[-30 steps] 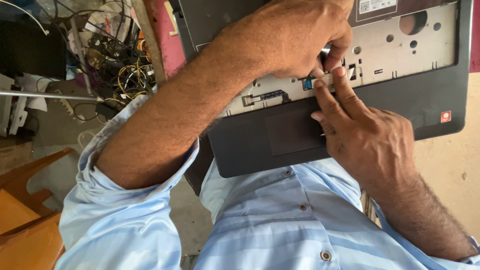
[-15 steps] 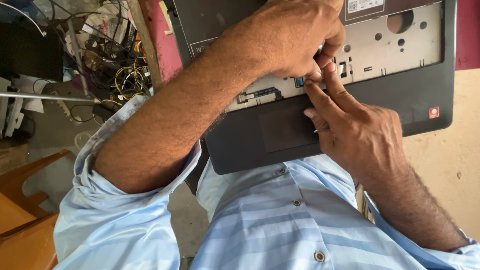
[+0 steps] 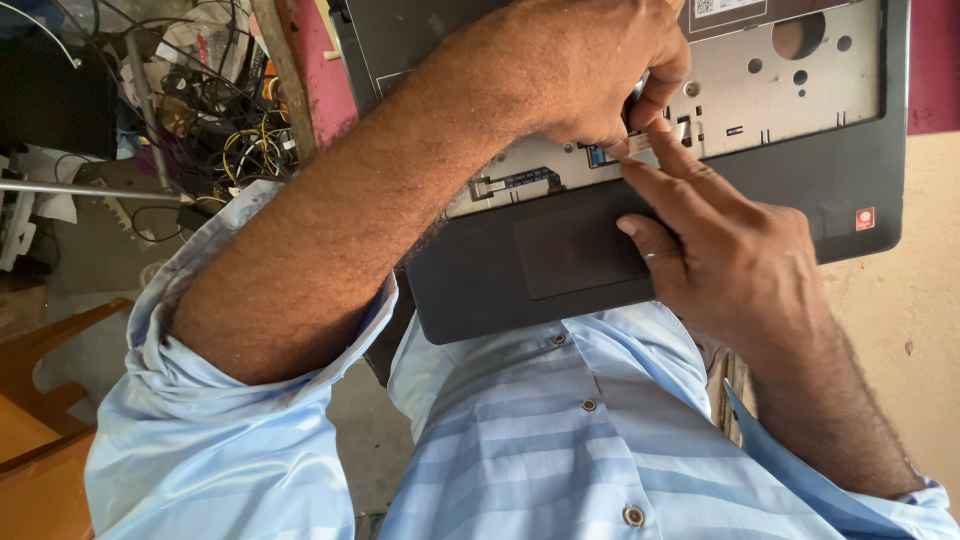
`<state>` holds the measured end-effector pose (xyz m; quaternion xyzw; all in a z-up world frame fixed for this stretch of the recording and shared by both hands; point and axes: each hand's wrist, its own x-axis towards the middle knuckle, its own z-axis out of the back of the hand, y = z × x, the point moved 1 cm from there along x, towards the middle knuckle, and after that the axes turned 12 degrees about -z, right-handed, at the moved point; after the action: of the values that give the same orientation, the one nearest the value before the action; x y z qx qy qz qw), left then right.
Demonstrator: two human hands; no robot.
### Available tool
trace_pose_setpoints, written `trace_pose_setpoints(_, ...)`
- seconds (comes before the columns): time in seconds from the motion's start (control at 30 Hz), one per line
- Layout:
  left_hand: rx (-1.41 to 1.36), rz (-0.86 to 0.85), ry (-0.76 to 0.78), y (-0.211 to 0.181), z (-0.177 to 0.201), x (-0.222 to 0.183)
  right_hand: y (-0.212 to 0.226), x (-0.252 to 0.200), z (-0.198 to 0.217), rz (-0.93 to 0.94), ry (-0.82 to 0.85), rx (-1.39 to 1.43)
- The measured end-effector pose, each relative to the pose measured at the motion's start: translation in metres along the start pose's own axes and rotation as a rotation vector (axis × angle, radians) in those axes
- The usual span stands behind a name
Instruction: The person uses a pair of tweezers and their hands to carefully connect or adjust ribbon cables and small components within the internal chassis of an open laptop.
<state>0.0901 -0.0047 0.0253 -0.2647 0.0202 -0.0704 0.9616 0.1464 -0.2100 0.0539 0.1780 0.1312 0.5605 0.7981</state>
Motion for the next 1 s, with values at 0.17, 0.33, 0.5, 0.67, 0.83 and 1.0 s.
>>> trace_pose_setpoints(0.17, -0.015, -0.047, -0.006, 0.002, 0.001, 0.000, -0.012, -0.016, 0.025, -0.119, -0.016, 0.531)
trace_pose_setpoints(0.33, -0.083, -0.006, 0.023, 0.003, -0.002, 0.004, -0.033, -0.013, 0.008, -0.069, -0.128, 0.772)
trace_pose_setpoints(0.5, -0.084, 0.037, 0.062, 0.004, -0.005, 0.008, -0.023, -0.019, -0.008, -0.051, -0.208, 0.656)
trace_pose_setpoints(0.67, -0.076, 0.070, 0.108, 0.005, -0.009, 0.017, -0.011, -0.020, -0.022, -0.023, -0.327, 0.393)
trace_pose_setpoints(0.83, -0.070, 0.096, 0.135, 0.005, -0.013, 0.020, -0.013, -0.027, -0.029, -0.006, -0.384, 0.255)
trace_pose_setpoints(1.0, -0.083, 0.100, 0.140, 0.004, -0.011, 0.019, -0.017, -0.027, -0.036, 0.032, -0.401, 0.247)
